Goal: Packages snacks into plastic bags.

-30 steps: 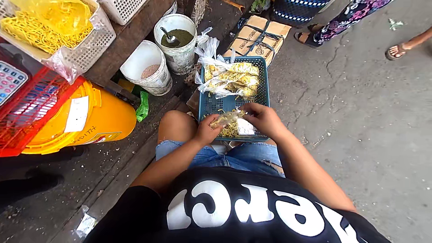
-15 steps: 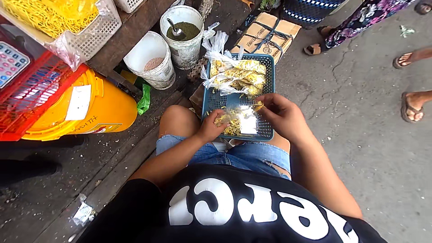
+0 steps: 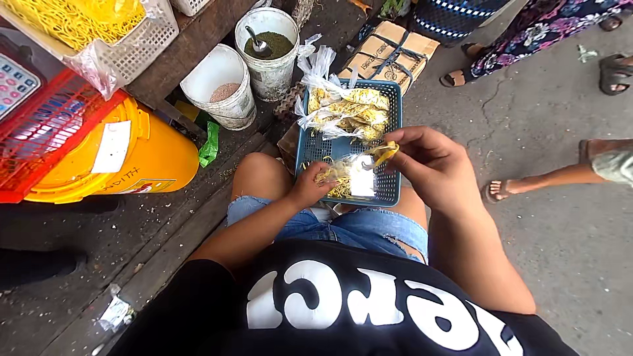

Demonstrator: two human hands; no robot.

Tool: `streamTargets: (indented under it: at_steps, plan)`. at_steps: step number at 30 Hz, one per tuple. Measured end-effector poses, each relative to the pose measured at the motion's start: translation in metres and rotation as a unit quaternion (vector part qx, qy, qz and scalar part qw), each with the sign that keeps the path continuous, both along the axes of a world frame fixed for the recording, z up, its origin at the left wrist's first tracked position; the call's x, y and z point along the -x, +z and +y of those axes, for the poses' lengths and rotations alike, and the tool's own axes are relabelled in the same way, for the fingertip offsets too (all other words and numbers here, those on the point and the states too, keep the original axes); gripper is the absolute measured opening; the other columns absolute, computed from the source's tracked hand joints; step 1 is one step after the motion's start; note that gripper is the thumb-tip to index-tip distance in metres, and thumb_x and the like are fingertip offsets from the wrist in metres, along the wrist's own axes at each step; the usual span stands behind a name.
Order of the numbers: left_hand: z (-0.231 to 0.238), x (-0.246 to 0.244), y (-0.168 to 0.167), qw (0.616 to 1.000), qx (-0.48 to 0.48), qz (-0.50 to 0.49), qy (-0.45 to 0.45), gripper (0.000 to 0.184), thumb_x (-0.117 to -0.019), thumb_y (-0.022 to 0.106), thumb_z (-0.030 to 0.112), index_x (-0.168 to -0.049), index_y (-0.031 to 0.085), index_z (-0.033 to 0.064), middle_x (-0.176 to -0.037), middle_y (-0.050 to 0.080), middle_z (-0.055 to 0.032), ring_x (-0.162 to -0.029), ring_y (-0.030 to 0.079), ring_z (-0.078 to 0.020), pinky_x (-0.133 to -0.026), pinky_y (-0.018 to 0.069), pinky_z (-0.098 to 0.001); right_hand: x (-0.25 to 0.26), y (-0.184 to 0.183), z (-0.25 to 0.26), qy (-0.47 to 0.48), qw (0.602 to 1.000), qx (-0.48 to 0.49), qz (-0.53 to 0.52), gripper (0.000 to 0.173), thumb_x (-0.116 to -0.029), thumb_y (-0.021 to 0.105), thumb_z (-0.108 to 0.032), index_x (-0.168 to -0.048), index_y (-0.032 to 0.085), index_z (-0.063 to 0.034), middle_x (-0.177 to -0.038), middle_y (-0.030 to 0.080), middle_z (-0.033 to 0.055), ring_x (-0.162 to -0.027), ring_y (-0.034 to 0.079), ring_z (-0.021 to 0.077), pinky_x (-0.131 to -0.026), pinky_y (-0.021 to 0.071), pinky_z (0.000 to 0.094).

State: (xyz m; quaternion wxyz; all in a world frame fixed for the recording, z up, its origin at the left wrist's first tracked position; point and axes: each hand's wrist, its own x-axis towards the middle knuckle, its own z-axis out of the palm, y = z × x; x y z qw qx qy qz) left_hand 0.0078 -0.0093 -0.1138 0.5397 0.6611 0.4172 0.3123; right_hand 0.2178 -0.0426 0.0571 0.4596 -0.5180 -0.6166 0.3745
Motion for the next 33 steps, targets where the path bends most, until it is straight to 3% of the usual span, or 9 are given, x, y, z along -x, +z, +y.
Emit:
streamTargets:
  at_steps: [5, 9, 19, 25, 33]
  plan:
    - [0.0, 0.002, 0.003, 1.0, 0.026, 0.0, 0.001, 0.049, -0.0856, 0.082, 0.016, -0.123, 0.061, -0.0072, -0.114, 0.067, -0.0187, -0.103, 0.067, -0.0181, -0.094, 0.0557, -0.0339, 0.009, -0.021, 0.003, -0.006, 0.999, 0.035, 0.003, 0.025, -0.094, 0.062, -0.002, -0.118, 0.065, -0.0083, -0.093, 0.07, -0.0044, -0.072, 0.066, 0.0018, -0.066, 0.0588, 0.0194]
    - [0.001, 0.003, 0.005, 0.999, 0.031, -0.02, 0.024, 0.046, -0.0848, 0.082, 0.016, -0.12, 0.062, -0.0064, -0.109, 0.068, -0.0164, -0.098, 0.068, -0.015, -0.092, 0.0564, -0.0321, 0.006, -0.034, -0.001, -0.011, 0.998, 0.054, -0.042, 0.024, -0.0936, 0.063, -0.007, -0.118, 0.068, -0.0077, -0.1, 0.069, -0.0011, -0.077, 0.066, 0.0015, -0.069, 0.0583, 0.0195]
    - [0.001, 0.002, 0.004, 0.999, 0.039, -0.023, 0.025, 0.043, -0.0856, 0.081, 0.015, -0.118, 0.062, -0.0059, -0.102, 0.067, -0.0129, -0.09, 0.065, -0.0107, -0.086, 0.0558, -0.0278, 0.008, -0.026, -0.005, -0.029, 0.994, 0.014, -0.101, 0.023, -0.0951, 0.063, -0.011, -0.117, 0.069, -0.0076, -0.106, 0.067, 0.0024, -0.082, 0.066, 0.0021, -0.07, 0.0581, 0.0189]
    - [-0.001, 0.001, -0.001, 1.0, -0.013, -0.008, 0.003, 0.04, -0.0849, 0.081, 0.014, -0.114, 0.064, -0.0078, -0.107, 0.068, -0.0181, -0.098, 0.067, -0.0178, -0.09, 0.0564, -0.0338, 0.019, -0.019, 0.002, -0.008, 0.993, -0.007, -0.117, 0.023, -0.0959, 0.062, -0.009, -0.117, 0.071, -0.0061, -0.106, 0.067, 0.0041, -0.081, 0.064, 0.0015, -0.07, 0.0562, 0.0168]
    - [0.001, 0.001, -0.002, 0.999, 0.018, -0.025, 0.021, 0.042, -0.0856, 0.081, 0.015, -0.117, 0.062, -0.0066, -0.106, 0.068, -0.0145, -0.095, 0.067, -0.012, -0.089, 0.0563, -0.0291, 0.02, -0.033, 0.005, -0.008, 0.984, -0.041, -0.173, 0.022, -0.0954, 0.061, -0.006, -0.114, 0.074, -0.0069, -0.106, 0.069, 0.0074, -0.086, 0.066, 0.0097, -0.073, 0.0574, 0.0251]
